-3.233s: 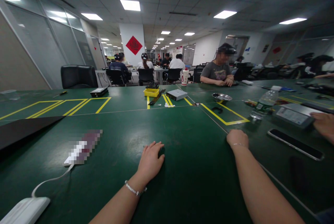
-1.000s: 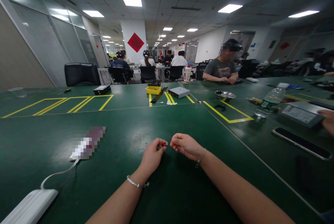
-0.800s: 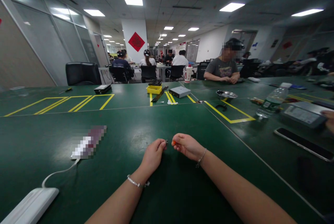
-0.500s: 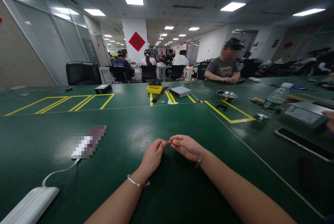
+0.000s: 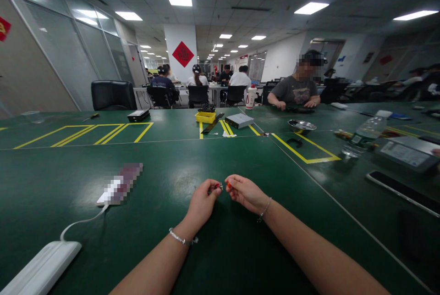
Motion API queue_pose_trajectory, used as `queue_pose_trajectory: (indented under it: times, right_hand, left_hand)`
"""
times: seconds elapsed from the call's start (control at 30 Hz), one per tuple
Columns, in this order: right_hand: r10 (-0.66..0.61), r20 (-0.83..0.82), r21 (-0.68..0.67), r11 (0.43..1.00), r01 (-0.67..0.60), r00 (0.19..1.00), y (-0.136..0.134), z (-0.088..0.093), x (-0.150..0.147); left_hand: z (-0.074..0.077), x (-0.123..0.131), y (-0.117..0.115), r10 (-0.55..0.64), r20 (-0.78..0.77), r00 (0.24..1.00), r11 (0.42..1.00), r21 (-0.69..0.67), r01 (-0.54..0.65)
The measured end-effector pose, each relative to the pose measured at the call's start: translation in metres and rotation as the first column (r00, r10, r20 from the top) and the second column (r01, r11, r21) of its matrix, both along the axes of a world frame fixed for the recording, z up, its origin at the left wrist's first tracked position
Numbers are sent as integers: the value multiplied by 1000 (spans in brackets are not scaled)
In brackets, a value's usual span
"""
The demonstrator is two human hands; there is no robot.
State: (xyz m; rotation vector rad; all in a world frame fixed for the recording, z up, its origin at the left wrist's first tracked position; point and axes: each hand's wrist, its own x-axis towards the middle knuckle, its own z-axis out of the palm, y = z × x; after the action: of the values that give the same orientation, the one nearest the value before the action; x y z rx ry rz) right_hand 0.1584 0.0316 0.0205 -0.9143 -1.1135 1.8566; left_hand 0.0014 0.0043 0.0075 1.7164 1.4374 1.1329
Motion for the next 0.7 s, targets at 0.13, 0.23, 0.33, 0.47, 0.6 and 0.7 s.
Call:
queue_pose_trajectory:
  times: [0.13,0.23,0.33,0.47,0.6,0.7]
  right_hand:
    - [-9,-32,-25,1000,8,999,0,0,0]
    - [15,-61,-61,998,-19,998,1,0,1]
    - [34,-69,-65,997,-38,997,2,-2,2]
    - [-6,-57,-25,1000,5,998,3,-4,2]
    - [-51,-55,37,998,53,997,3,-4,1]
    - [-71,-21,90,993,72,997,2,-4,0]
  left_hand:
    - [2,0,-1,-6,-27,1000,1000,7,6]
    - [4,-1,-2,-13,-65,998,1000,1,13]
    - [4,-1,-3,-13,-82,997,999,-35,10]
    - [3,-1,-2,2,-85,996,999,-43,-6]
    - [4,0,-2,17,-46,999,999,-31,-19]
    - [4,0,-2,15,-26,1000,999,-34,-16]
